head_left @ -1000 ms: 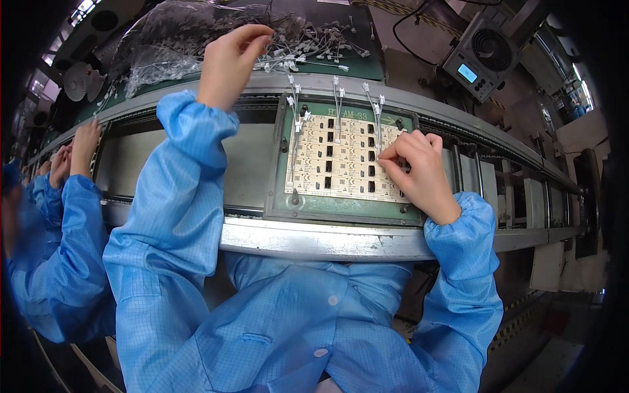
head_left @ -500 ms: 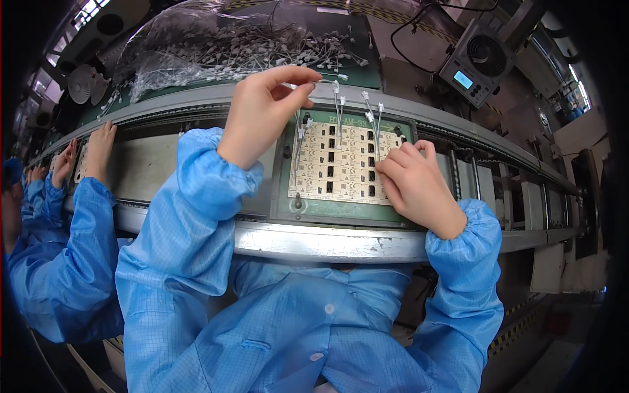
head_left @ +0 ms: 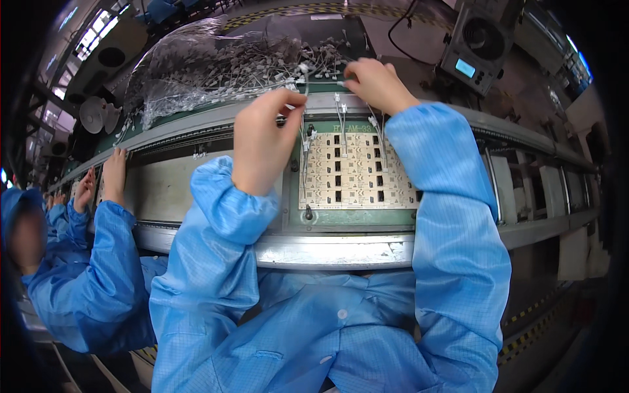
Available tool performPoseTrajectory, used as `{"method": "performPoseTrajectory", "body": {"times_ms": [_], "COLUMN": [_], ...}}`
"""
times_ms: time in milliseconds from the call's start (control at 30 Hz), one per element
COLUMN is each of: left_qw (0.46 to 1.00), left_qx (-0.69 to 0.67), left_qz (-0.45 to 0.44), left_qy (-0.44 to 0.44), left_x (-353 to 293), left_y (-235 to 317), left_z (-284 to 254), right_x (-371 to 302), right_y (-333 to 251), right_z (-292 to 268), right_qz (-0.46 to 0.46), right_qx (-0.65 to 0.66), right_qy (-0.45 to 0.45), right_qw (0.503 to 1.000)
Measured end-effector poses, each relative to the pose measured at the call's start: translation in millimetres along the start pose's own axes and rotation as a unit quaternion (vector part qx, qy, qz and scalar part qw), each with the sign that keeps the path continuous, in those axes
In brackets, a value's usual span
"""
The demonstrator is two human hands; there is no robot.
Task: The worker is manually inserting and arranging components on electronic circuit boards on an assembly line.
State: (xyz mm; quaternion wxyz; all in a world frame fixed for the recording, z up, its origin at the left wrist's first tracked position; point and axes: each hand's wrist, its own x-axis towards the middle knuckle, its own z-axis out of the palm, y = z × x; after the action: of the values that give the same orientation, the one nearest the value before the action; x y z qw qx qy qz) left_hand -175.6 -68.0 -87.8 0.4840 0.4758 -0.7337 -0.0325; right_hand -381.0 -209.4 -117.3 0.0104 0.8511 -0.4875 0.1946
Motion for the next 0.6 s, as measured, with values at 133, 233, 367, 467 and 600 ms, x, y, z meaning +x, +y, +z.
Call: {"method": "performPoseTrajectory", "body": {"times_ms": [133,233,367,467,600], "left_qw": [0.998,0.996,0.996,0.997,0.996], "left_qx": [0.047,0.072,0.068,0.051,0.047], "left_qz": [0.047,0.032,0.054,0.062,0.068], "left_qy": [0.007,0.036,0.023,0.013,0.02], "left_x": [0,3,0,3,1], "left_y": [4,10,5,3,-1], "left_z": [-4,-10,-4,-4,-5], "right_x": [26,34,30,29,32], "right_y": [-2,-15,-19,-17,-7], "right_z": [25,42,40,32,32], "right_qz": [-0.015,-0.079,-0.097,-0.105,-0.065], "right_qx": [-0.014,-0.015,-0.071,-0.098,-0.02], "right_qy": [0.074,0.106,0.025,0.013,0.037], "right_qw": [0.997,0.991,0.992,0.99,0.997]}}
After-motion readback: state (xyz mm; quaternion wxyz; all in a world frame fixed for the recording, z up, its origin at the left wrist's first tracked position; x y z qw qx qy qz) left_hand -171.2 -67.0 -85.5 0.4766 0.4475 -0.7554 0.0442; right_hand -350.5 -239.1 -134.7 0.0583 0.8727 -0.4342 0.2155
